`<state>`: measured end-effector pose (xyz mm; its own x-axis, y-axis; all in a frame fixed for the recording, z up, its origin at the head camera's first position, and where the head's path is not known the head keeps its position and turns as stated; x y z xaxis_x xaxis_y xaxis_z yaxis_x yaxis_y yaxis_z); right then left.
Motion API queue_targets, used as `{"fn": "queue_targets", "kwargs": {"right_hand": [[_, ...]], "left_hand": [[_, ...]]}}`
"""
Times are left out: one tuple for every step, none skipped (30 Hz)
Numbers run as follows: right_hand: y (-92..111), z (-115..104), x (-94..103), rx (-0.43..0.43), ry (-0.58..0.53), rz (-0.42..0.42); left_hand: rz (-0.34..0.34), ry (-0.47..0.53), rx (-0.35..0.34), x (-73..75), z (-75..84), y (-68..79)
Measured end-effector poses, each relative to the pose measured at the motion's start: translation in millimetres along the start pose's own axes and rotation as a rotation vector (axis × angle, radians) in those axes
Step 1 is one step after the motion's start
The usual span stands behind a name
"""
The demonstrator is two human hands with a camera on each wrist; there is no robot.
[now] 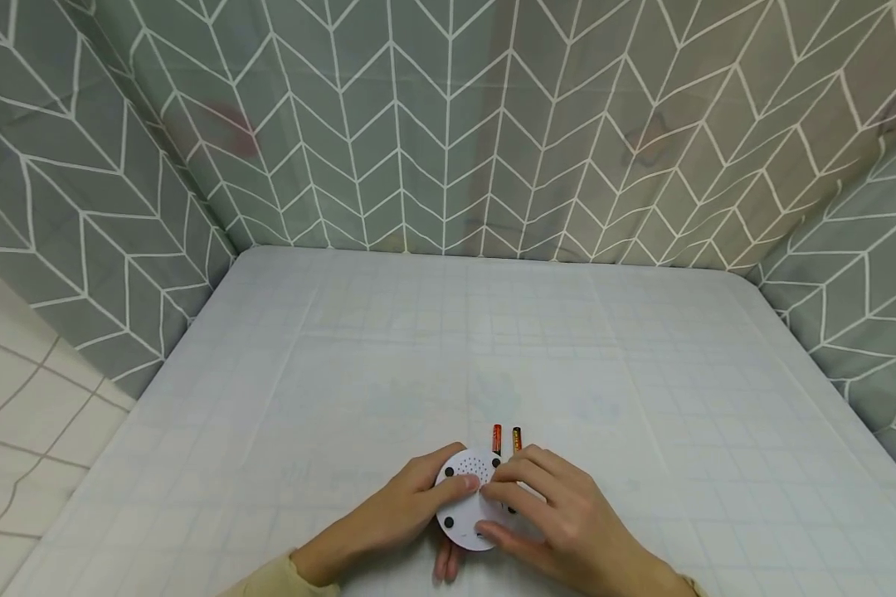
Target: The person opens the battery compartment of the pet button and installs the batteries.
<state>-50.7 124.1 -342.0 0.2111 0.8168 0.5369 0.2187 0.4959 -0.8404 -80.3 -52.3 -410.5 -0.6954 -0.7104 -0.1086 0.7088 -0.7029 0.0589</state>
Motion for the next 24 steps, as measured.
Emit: {"fn": "queue_targets", "kwargs": {"right_hand": [[0, 0, -0.1, -0.001, 0.009, 0.003], [0, -1, -0.4, -0.003, 0.019, 0.007], [0, -1, -0.6, -0.006, 0.025, 0.012], [0, -1, -0.9, -0.01, 0.03, 0.015], [-1, -1, -1.4, -0.011, 0.036, 0.019], [-1, -1, -1.9, -0.013, 0.039, 0.021], [-1, -1, -2.4, -0.019, 0.04, 0.022], [-1, 0, -2.8, -0.024, 0.04, 0.022], [-1, 0, -3.3, -0.03, 0.039, 0.022], [-1, 0, -3.7, -0.034, 0.035, 0.022], [-1, 0, -4.0, -0.036, 0.031, 0.023], [-1, 0, -4.3, -0.04, 0.026, 0.025], [-1, 1, -4.5, -0.044, 0.02, 0.028], [-1, 1, -4.7, -0.047, 0.012, 0.032], [-2, 2, -4.9, -0.048, 0.003, 0.036], [-1, 2, -5.6, -0.056, -0.008, 0.037], [0, 2, -6.2, -0.06, -0.017, 0.04], [1, 2, -6.7, -0.067, -0.028, 0.041], [1, 3, -7.3, -0.073, -0.037, 0.041], [1, 4, -7.8, -0.077, -0.044, 0.042], [1, 5, -8.4, -0.08, -0.048, 0.041], [1, 7, -8.9, -0.083, -0.051, 0.039], [1, 8, -9.6, -0.085, -0.053, 0.036], [1, 9, -10.2, -0.09, -0.058, 0.032]], "left_hand": [[0.004, -0.001, 0.001, -0.3, 0.1, -0.3], [0.005, 0.001, 0.0, -0.6, 0.1, -0.7], [0.008, 0.002, 0.002, -0.8, 0.2, -0.9], [0.014, -0.005, 0.004, -0.8, 0.4, -1.1], [0.019, -0.007, 0.007, -0.6, 0.2, -1.3], [0.025, -0.01, 0.012, -0.3, 0.2, -1.4], [0.029, -0.013, 0.018, 0.0, 0.1, -1.5], [0.032, -0.012, 0.021, 0.3, 0.0, -1.6], [0.036, -0.015, 0.024, 0.8, -0.1, -1.6], [0.038, -0.015, 0.027, 1.1, -0.3, -1.7], [0.036, -0.01, 0.03, 1.3, -0.5, -1.7], [0.036, -0.01, 0.032, 1.5, -0.6, -1.6], [0.032, -0.007, 0.029, 1.5, -0.7, -1.6], [0.029, -0.006, 0.028, 1.8, -0.6, -1.6], [0.026, -0.005, 0.027, 2.0, -0.5, -1.7], [0.024, -0.002, 0.034, 1.6, -2.1, -1.0], [0.022, 0.002, 0.038, 1.4, -3.5, -0.6], [0.023, 0.001, 0.043, 1.7, -4.6, -0.6], [0.022, -0.001, 0.044, 2.2, -5.0, -0.9], [0.027, -0.008, 0.048, 3.3, -5.3, -1.8], [0.032, -0.016, 0.049, 4.6, -5.3, -2.8], [0.04, -0.027, 0.053, 6.2, -5.1, -4.0], [0.046, -0.037, 0.053, 7.9, -4.8, -5.1], [0.054, -0.049, 0.056, 9.6, -4.5, -5.9]]}}
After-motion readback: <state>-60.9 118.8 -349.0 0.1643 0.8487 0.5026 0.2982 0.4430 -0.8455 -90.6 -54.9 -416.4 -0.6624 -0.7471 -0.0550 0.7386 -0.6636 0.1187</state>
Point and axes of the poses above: each hand's wrist, its own y-axis away from the middle knuckle, its own x-axis out of the back of the hand, z = x × y, the point moved 4 cm from there along -y, towards the middle knuckle, and after that the axes turned 5 degrees about z, right-handed, at the moved point
